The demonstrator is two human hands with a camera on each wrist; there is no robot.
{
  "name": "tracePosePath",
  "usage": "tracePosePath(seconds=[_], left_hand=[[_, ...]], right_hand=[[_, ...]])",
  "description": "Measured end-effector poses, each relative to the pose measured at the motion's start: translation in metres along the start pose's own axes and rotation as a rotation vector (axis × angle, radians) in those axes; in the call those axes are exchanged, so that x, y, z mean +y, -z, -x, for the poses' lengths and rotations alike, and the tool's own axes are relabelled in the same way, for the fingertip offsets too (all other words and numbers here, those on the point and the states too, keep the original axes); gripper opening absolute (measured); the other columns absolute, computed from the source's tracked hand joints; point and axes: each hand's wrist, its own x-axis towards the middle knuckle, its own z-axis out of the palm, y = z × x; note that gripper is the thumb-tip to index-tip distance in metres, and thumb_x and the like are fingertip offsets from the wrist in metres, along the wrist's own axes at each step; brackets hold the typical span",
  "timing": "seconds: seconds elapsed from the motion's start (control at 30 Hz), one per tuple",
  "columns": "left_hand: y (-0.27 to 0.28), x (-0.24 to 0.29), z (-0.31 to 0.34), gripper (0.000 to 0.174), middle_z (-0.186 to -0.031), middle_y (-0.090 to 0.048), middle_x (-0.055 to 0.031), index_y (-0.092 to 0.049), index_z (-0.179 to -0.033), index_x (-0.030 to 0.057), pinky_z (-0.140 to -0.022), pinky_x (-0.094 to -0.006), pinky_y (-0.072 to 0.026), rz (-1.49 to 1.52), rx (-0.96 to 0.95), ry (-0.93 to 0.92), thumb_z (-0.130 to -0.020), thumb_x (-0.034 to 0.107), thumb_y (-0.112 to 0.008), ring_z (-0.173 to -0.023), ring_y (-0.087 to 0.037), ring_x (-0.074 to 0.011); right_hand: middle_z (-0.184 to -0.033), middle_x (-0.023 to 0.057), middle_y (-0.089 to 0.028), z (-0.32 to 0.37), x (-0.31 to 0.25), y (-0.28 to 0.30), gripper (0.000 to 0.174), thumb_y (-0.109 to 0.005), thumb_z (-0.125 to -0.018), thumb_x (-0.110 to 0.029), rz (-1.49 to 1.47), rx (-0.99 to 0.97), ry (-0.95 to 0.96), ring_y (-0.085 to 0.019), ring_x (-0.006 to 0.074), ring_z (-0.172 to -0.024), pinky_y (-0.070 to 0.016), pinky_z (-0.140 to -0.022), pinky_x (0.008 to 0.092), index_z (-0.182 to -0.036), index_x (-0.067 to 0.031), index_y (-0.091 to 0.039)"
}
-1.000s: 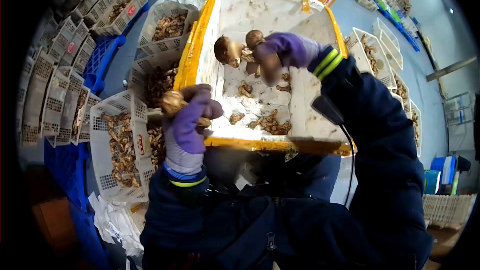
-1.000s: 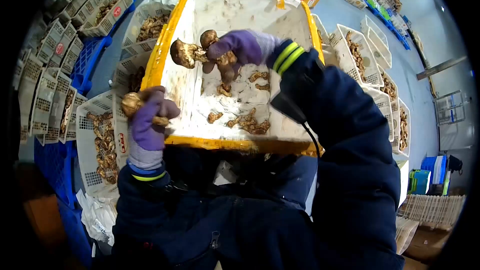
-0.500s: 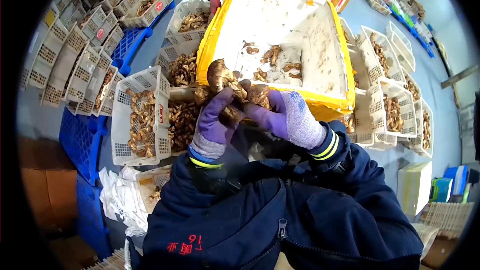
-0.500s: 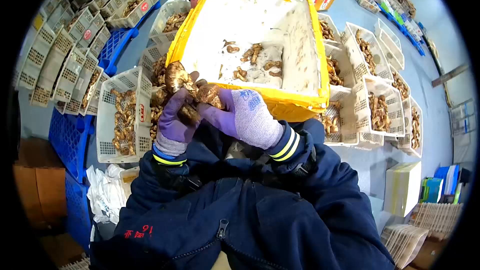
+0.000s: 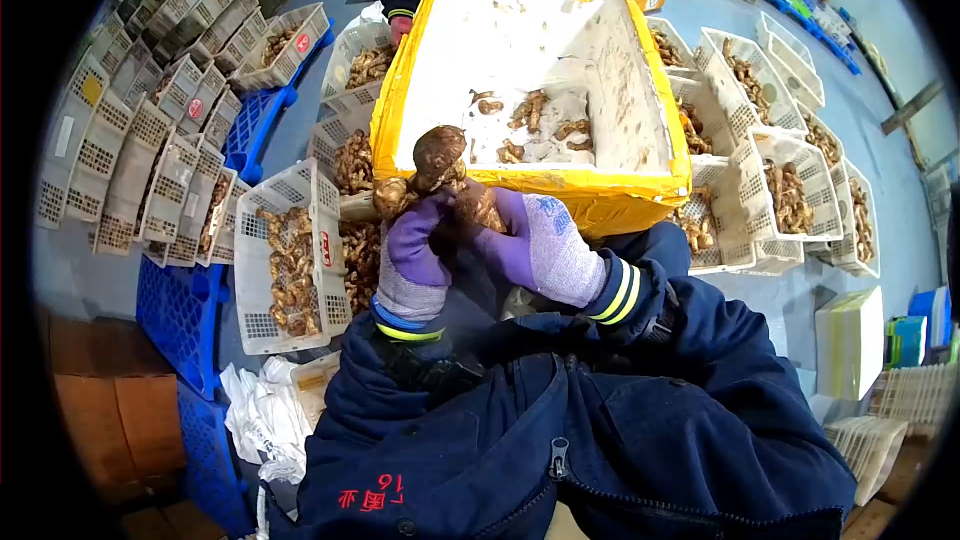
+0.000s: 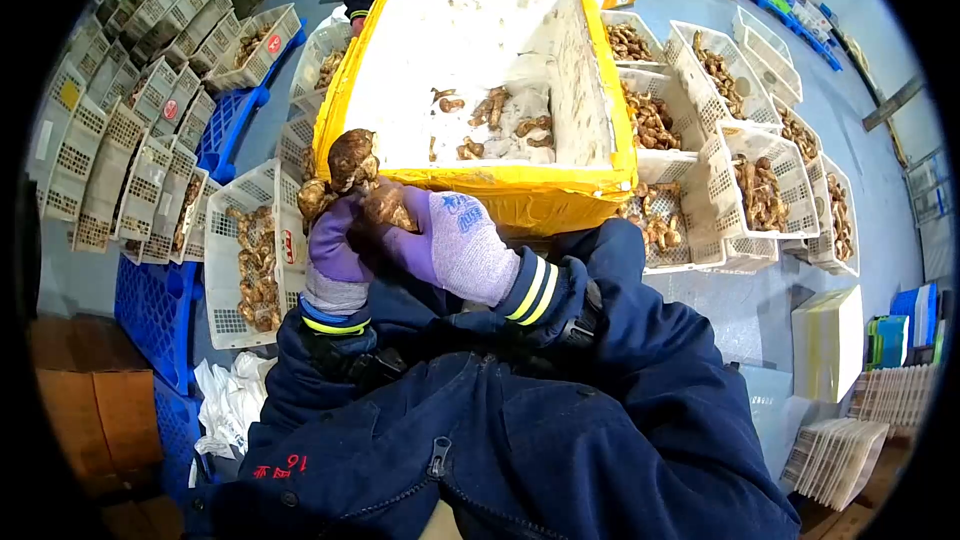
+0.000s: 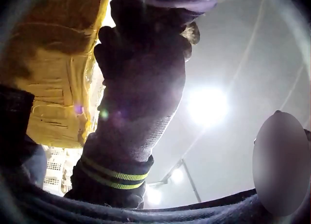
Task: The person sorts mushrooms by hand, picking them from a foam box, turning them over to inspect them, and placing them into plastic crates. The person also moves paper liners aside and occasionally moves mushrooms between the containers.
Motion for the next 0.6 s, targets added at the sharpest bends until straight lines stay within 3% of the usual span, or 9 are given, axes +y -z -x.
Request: tracePosePath(seconds=[0.1,0.2,0.23,0.27,0.33,0.4,0.47,0.53,0.6], left_hand=[[-0.004,0.001,-0.003,0.026,-0.112,-0.066,-0.0094,-0.067,-0.114,0.0027,-0.094,-0.0325,-0.0484,-0.222,-0.028,-0.063,-0.095,0.014,-0.053,-0.105,-0.062,-0.0198],[-0.007,-0.007,-0.004,0.030,-0.121,-0.063,-0.0108,-0.062,-0.124,0.0033,-0.099,-0.0335,-0.0474,-0.839,-0.205,-0.410,-0.096,0.001,-0.048,-0.111,-0.060,-0.0212],[-0.014,-0.001,0.000,0.037,-0.127,-0.060,-0.0116,-0.056,-0.131,0.0041,-0.102,-0.0338,-0.0455,-0.756,-0.308,-0.417,-0.095,-0.003,-0.049,-0.116,-0.057,-0.0217],[-0.017,-0.002,-0.001,0.036,-0.128,-0.060,-0.0103,-0.057,-0.131,0.0058,-0.099,-0.0321,-0.0462,-0.705,-0.277,-0.372,-0.095,0.005,-0.054,-0.117,-0.058,-0.0206],[-0.050,0.017,-0.004,0.041,-0.127,-0.061,-0.0095,-0.050,-0.136,0.0038,-0.103,-0.0343,-0.0436,0.163,-0.067,0.252,-0.096,0.013,-0.055,-0.120,-0.057,-0.0230],[-0.050,0.013,-0.009,0.045,-0.136,-0.053,-0.0105,-0.047,-0.138,0.0025,-0.106,-0.0365,-0.0420,0.168,-0.141,0.228,-0.096,0.017,-0.054,-0.124,-0.053,-0.0234],[-0.056,0.013,-0.015,0.044,-0.140,-0.049,-0.0119,-0.047,-0.138,0.0030,-0.105,-0.0370,-0.0434,0.169,-0.248,0.185,-0.097,0.016,-0.053,-0.125,-0.052,-0.0238],[-0.077,0.014,-0.018,0.041,-0.138,-0.048,-0.0094,-0.049,-0.136,-0.0002,-0.094,-0.0306,-0.0502,0.184,-0.241,0.076,-0.098,0.014,-0.051,-0.120,-0.055,-0.0227],[-0.062,0.008,-0.036,0.041,-0.131,-0.053,-0.0106,-0.050,-0.134,-0.0005,-0.094,-0.0334,-0.0520,0.046,-0.300,0.045,-0.097,0.015,-0.054,-0.111,-0.059,-0.0209]], right_hand=[[-0.086,0.0083,-0.069,0.002,0.008,-0.005,0.025,-0.061,-0.089,-0.016,-0.018,0.011,-0.109,-0.064,0.0176,-0.080,-0.0510,-0.076,0.0326,-0.110,-0.0031,-0.065],[-0.074,0.0129,-0.066,-0.003,0.031,0.007,0.030,-0.064,-0.086,-0.029,-0.394,-0.143,-0.399,-0.066,0.0248,-0.069,-0.0505,-0.062,0.0331,-0.104,-0.0042,-0.066],[-0.077,0.0063,-0.065,0.000,0.014,0.020,0.026,-0.063,-0.087,-0.025,-0.539,-0.065,-0.194,-0.062,0.0166,-0.069,-0.0475,-0.062,0.0268,-0.098,-0.0017,-0.067],[-0.083,0.0072,-0.066,-0.005,0.037,0.026,0.025,-0.059,-0.088,-0.022,-0.314,-0.083,0.153,-0.063,0.0191,-0.071,-0.0492,-0.066,0.0302,-0.099,-0.0002,-0.065],[-0.086,0.0095,-0.067,0.008,0.012,0.036,0.029,-0.055,-0.090,-0.023,-1.433,-0.007,-0.538,-0.062,0.0220,-0.069,-0.0507,-0.067,0.0339,-0.104,0.0011,-0.063],[-0.085,0.0135,-0.066,0.012,0.033,0.035,0.031,-0.049,-0.091,-0.023,-1.695,0.004,-0.542,-0.062,0.0301,-0.068,-0.0508,-0.067,0.0414,-0.108,0.0006,-0.059],[-0.084,0.0136,-0.066,0.021,0.035,0.036,0.030,-0.048,-0.091,-0.024,-1.757,-0.142,-0.331,-0.061,0.0316,-0.066,-0.0505,-0.066,0.0441,-0.107,-0.0004,-0.059],[-0.083,0.0132,-0.065,0.025,0.040,0.032,0.030,-0.048,-0.092,-0.025,-1.820,-0.237,-0.277,-0.060,0.0309,-0.064,-0.0504,-0.065,0.0447,-0.106,-0.0010,-0.059],[-0.082,0.0127,-0.065,0.027,0.041,0.033,0.030,-0.047,-0.092,-0.026,-1.845,-0.285,-0.239,-0.060,0.0302,-0.063,-0.0503,-0.065,0.0454,-0.105,-0.0014,-0.059]])
